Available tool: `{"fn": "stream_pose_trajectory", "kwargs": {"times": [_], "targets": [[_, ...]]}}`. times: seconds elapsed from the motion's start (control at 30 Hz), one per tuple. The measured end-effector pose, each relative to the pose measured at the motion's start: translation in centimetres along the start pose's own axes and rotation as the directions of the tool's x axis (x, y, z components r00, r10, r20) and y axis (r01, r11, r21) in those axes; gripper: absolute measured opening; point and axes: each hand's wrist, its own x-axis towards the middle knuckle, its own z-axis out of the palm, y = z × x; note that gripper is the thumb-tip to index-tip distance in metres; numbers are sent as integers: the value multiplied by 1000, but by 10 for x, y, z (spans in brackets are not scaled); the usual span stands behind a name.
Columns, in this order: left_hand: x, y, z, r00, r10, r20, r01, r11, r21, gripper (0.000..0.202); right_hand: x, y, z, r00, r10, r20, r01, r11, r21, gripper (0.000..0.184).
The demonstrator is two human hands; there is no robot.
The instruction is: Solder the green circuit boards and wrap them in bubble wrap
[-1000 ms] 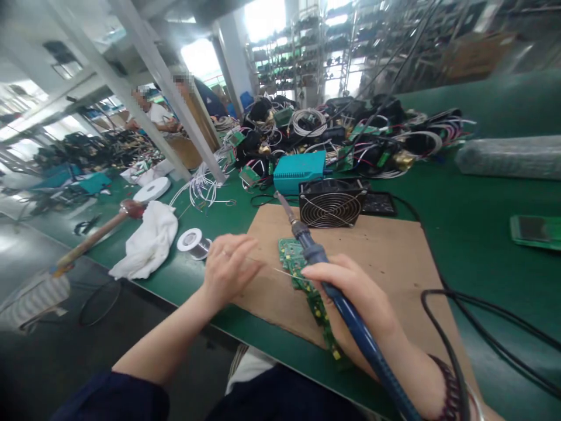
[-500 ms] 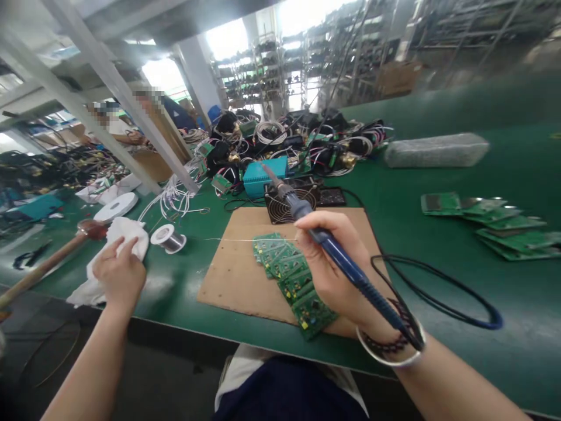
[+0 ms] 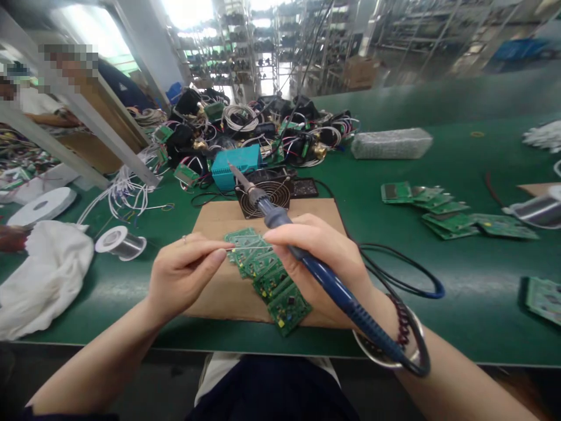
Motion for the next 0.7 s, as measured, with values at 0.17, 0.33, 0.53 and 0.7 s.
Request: {"fn": "stream_pose_trajectory", "kwargs": {"times": [0.17,0.33,0.53,0.7], "targets": [[-19,-27,19,1000,-15,21,11,984,179,15,-8,26,1,986,-84,-143,74,995,-70,41],[-33,-31,37,851,-386,356,236,886,399,27,-22,43,12,931,-140,-338,86,982,-168,35],[-25,-32,43,783,-507,360,454,862,227,22,-26,43,15,942,-78,-326,17,982,-187,28],[-23,-35,41,816,-513,266,484,858,169,21,-39,45,9,947,14,-320,-81,977,-195,30]]}}
